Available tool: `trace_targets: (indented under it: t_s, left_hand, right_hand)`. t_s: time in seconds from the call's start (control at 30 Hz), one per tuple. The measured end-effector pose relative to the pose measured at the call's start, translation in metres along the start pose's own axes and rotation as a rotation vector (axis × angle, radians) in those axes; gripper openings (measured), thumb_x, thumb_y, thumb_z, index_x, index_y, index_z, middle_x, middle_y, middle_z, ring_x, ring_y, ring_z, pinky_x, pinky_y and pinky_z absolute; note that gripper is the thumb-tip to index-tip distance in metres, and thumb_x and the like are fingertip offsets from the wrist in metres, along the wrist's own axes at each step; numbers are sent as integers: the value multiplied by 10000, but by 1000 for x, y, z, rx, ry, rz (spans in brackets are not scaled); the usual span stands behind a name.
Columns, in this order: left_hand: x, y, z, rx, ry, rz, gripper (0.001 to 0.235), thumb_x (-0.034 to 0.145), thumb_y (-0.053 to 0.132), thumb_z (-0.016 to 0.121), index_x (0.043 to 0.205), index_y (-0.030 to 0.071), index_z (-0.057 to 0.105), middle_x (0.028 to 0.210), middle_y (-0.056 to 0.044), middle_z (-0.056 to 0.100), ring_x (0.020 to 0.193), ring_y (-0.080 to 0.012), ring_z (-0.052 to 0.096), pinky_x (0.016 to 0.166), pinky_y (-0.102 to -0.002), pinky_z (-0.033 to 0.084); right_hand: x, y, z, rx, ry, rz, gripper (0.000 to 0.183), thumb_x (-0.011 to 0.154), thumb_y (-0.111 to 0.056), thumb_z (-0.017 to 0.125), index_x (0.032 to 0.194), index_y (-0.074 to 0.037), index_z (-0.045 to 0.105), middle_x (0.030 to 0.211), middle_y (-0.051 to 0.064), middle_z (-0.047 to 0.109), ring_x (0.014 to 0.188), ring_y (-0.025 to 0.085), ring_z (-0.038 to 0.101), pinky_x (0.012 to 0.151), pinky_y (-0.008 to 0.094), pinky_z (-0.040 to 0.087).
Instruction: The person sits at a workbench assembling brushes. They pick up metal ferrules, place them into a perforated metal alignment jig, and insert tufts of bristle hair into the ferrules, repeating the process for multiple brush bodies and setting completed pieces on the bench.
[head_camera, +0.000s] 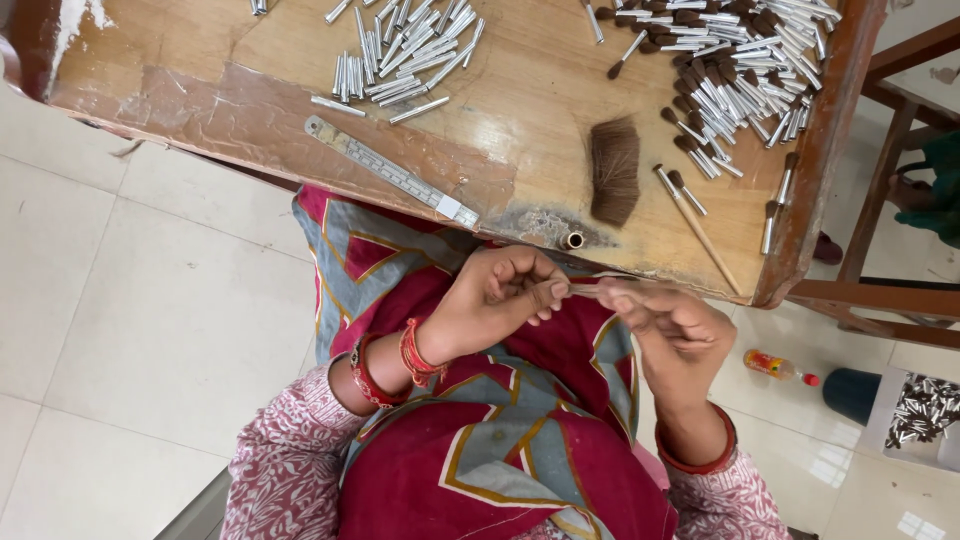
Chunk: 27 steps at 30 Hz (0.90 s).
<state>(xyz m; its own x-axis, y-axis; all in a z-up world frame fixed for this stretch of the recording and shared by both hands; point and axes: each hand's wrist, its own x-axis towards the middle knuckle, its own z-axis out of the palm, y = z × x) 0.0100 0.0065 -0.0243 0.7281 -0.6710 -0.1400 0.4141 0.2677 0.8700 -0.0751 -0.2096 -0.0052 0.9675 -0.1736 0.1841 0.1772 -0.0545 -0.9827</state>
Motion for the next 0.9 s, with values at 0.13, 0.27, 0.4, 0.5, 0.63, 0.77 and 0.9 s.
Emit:
trace_targets:
  t_s: [0.13,0.27,0.4,0.5,0.63,0.77,0.9]
  left_hand:
    - [-3,11,-6,277,36,120,66,999,44,691,990,-22,690,868,-31,702,756,-52,636,660,-224,551]
    - [-4,15,0,394,9,208,42,966,18,711,978,-17,692,886,-34,711,781,-55,645,662,-226,548]
    - [-6,18,5,434,-31,192,47,956,25,711,973,-16,695,871,-40,718,756,-60,653,645,-234,548]
    - [-6,21,4,403,-37,150,67,968,46,703,976,-20,692,850,-43,718,736,-63,661,635,-236,558]
    - [-6,9,-5,269,-100,114,88,992,57,681,999,-30,687,876,-44,724,772,-71,683,681,-238,589]
    - [-2,15,-13,208,-130,84,100,999,58,676,1017,-38,696,882,-44,728,785,-79,697,705,-242,606]
    - [7,39,-42,522,44,216,104,957,109,706,987,11,727,867,-68,741,739,-145,721,684,-294,597]
  right_hand:
    - [17,-20,10,-665,-349,291,263,897,-23,780,1153,-81,779,1043,90,797,859,193,758,725,313,600]
    - [15,-26,16,-732,-353,203,353,832,-42,827,1174,-83,750,1076,110,771,867,215,740,721,313,575]
    - [11,-28,18,-577,-249,-180,361,802,-1,825,1149,-15,725,1069,128,763,934,221,754,816,300,580]
    - [12,-25,18,-562,-254,-276,349,817,40,793,1156,-3,725,1052,127,765,939,227,761,835,303,590]
    - [13,-22,23,-621,-251,-414,322,814,110,729,1119,7,726,1048,139,767,946,244,764,850,309,597]
    - [13,-24,32,-633,-218,-478,321,815,138,693,1113,22,722,1032,148,764,922,246,765,842,308,599]
    - [13,-30,35,-665,-134,-429,269,862,125,711,1108,19,735,991,132,765,912,218,763,853,300,588]
